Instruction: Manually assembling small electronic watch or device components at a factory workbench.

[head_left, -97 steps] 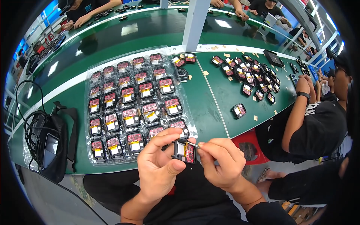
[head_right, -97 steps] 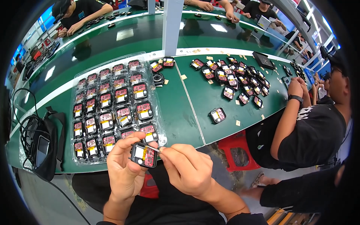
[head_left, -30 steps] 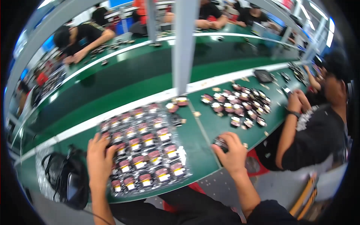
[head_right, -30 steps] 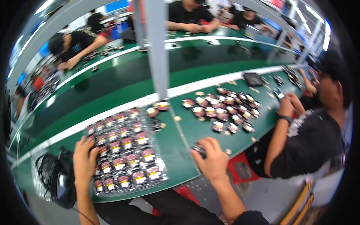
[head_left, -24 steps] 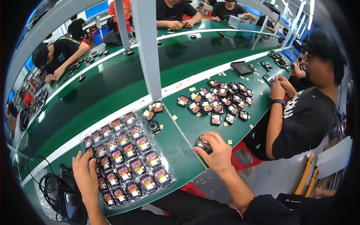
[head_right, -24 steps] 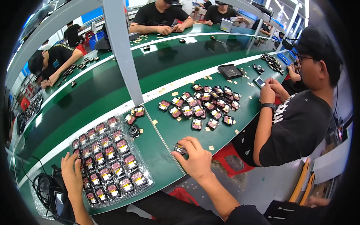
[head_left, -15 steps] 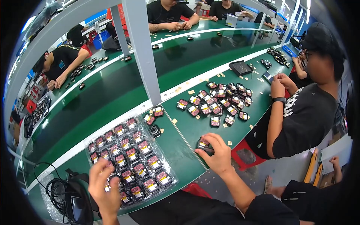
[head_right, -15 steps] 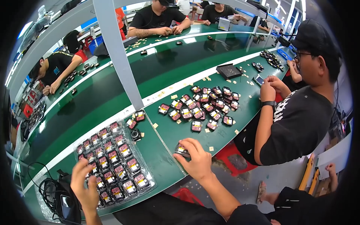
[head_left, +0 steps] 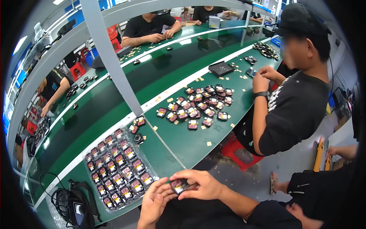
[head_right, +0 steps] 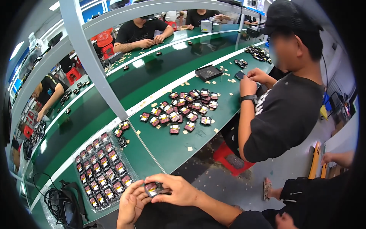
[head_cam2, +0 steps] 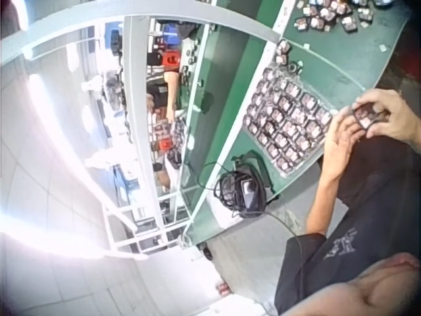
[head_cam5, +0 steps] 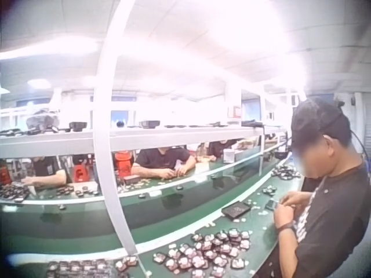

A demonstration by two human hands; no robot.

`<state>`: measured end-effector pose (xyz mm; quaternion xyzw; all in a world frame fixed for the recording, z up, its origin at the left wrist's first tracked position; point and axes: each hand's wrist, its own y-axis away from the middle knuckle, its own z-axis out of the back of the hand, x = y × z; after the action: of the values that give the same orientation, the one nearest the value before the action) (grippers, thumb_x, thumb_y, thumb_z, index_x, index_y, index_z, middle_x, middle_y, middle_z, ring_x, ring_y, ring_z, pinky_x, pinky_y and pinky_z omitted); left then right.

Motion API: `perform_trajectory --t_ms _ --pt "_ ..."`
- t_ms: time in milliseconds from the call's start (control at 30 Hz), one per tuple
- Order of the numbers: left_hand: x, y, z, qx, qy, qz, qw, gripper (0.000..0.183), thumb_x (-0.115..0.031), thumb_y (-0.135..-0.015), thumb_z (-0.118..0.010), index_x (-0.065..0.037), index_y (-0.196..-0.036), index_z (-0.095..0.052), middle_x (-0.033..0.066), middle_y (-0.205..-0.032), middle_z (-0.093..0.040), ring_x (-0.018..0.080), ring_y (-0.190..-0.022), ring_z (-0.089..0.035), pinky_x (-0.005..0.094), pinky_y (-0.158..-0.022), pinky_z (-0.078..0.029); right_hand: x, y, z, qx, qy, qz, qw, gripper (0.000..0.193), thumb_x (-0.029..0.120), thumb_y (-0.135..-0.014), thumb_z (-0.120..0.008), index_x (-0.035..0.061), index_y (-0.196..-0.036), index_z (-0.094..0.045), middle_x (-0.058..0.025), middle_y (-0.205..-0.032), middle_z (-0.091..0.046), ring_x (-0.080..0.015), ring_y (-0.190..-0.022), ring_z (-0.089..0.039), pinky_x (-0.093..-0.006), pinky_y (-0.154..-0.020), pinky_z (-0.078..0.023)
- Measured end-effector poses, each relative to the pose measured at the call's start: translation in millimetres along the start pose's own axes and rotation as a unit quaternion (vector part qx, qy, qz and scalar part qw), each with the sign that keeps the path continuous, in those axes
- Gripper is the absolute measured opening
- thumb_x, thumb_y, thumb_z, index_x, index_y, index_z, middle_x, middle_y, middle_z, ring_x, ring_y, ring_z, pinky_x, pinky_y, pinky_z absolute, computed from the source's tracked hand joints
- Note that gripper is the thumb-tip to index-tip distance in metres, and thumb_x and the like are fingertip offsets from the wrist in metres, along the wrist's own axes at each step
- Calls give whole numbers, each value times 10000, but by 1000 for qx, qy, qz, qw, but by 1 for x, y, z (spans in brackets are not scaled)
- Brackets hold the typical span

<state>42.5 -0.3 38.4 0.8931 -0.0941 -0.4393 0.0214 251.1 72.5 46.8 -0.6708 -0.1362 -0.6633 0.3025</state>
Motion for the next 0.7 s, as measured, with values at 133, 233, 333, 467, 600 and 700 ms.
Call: perform_trajectory --t_ms 133,233,333,467,600,700 --pt "17 9 -5 48 45 28 997 576 -246 -963 -697 55 -1385 -444 184 -1299 -592 293 -1217 -600 428 -999 -522 11 23 -2 36 -22 -6 999 633 204 -824 -829 68 -1377 -554 -99 -1319 -633 -191 -1007 -678 -311 -866 -576" --pt "34 17 -7 47 90 32 994 553 -228 -933 -738 58 -1336 -491 187 -1271 -603 288 -1174 -615 416 -1002 -512 13 34 -4 69 -23 20 997 644 214 -830 -824 48 -1379 -532 -129 -1337 -618 -262 -1150 -664 -354 -921 -578" --pt "39 19 -7 14 129 31 991 567 -239 -918 -757 53 -1331 -500 202 -1255 -607 305 -1148 -627 421 -985 -524 10 29 -9 68 -6 9 998 646 223 -820 -831 52 -1368 -537 -139 -1338 -615 -287 -1149 -663 -360 -934 -574" --pt "15 7 -11 -43 71 -52 995 603 -364 -850 -818 11 -1230 -537 198 -1095 -644 304 -986 -681 422 -896 -563 19 -2 -15 -4 128 103 986 672 252 -776 -865 27 -1328 -555 -168 -1241 -610 -312 -1062 -668 -350 -872 -571" --pt "-2 -9 0 -42 169 -134 976 577 -158 -809 -856 -2 -1259 -531 186 -1185 -605 374 -1170 -631 528 -992 -537 27 -23 -17 -46 127 -11 991 395 161 -903 -753 -27 -1220 -610 -155 -1051 -592 -251 -924 -656 -324 -788 -557" --pt "-1 -14 20 -80 135 -194 968 588 -148 -811 -853 -2 -1283 -534 177 -1217 -603 383 -1200 -616 539 -1031 -506 12 -39 -23 1 130 -20 991 284 138 -953 -694 -50 -1156 -630 -144 -1023 -633 -206 -895 -668 -296 -746 -544"
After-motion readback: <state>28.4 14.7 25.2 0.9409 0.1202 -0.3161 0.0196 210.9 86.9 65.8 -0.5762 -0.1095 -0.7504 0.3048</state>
